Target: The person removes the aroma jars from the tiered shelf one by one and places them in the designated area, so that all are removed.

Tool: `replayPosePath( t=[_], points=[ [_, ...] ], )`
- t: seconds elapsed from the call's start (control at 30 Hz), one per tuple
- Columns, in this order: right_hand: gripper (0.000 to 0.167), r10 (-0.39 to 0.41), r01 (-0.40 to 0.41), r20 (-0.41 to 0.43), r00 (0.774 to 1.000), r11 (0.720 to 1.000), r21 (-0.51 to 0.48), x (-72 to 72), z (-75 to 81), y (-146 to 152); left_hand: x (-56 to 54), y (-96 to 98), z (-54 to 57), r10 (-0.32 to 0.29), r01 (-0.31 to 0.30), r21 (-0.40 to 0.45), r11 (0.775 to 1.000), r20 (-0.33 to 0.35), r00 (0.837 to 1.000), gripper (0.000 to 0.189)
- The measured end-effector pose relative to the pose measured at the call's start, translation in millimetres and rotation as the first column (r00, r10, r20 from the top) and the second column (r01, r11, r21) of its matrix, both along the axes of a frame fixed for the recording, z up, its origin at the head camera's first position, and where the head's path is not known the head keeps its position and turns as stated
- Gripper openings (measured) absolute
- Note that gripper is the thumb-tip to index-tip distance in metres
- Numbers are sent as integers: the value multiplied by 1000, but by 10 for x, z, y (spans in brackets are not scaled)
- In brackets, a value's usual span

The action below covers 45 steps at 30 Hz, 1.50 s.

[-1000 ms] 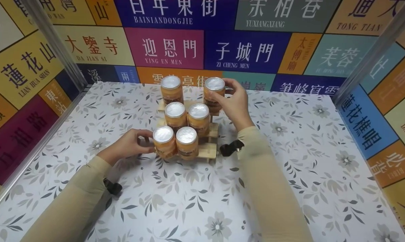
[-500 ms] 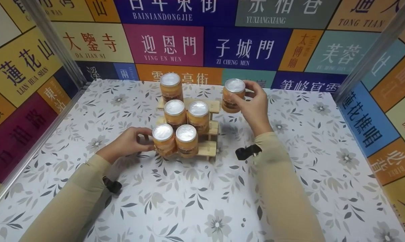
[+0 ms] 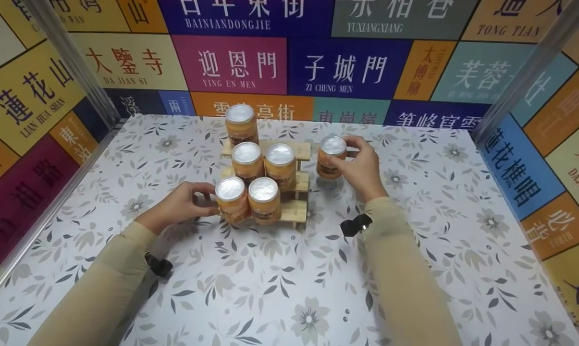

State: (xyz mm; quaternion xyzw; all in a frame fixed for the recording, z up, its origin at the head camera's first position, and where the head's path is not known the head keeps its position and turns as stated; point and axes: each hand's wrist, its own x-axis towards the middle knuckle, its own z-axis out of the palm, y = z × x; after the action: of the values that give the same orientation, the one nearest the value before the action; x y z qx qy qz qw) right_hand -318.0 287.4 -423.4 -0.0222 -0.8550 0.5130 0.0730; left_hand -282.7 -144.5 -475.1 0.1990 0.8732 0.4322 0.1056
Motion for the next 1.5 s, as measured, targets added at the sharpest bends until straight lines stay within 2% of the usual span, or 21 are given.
replayPosePath(
  t=[0.23, 0.37, 0.67, 0.9, 1.07, 1.3, 1.5],
  points=[
    [61, 30, -35, 70, 997, 997, 70, 7, -95, 76, -8, 5, 18, 4, -4, -3, 1000, 4, 1000, 35],
    [62, 47, -56, 108, 993, 995, 78, 0, -144, 104, -2, 8, 29, -1, 1, -2, 1000, -1, 1000, 36],
    [64, 60, -74, 142, 988, 993, 97, -5, -204, 159, 9, 16, 30, 5, -5, -7, 1000, 35, 999, 37],
    [67, 67, -86, 173, 983, 991, 103, -6, -217, 162, 2, 10, 32, 6, -6, -16, 1000, 19, 1000, 36],
    [70, 101, -120, 171, 980, 987, 108, 11, -230, 173, 12, 5, 16, 4, -3, -15, 1000, 30, 1000, 37],
    [101, 99, -118, 142, 985, 985, 128, 58, -182, 122, 31, 1, 2, 5, -5, -7, 1000, 26, 1000, 36],
    [99, 82, -92, 72, 994, 985, 145, 78, -75, 33, 40, 12, 17, 2, -2, -6, 1000, -3, 1000, 33]
  ],
)
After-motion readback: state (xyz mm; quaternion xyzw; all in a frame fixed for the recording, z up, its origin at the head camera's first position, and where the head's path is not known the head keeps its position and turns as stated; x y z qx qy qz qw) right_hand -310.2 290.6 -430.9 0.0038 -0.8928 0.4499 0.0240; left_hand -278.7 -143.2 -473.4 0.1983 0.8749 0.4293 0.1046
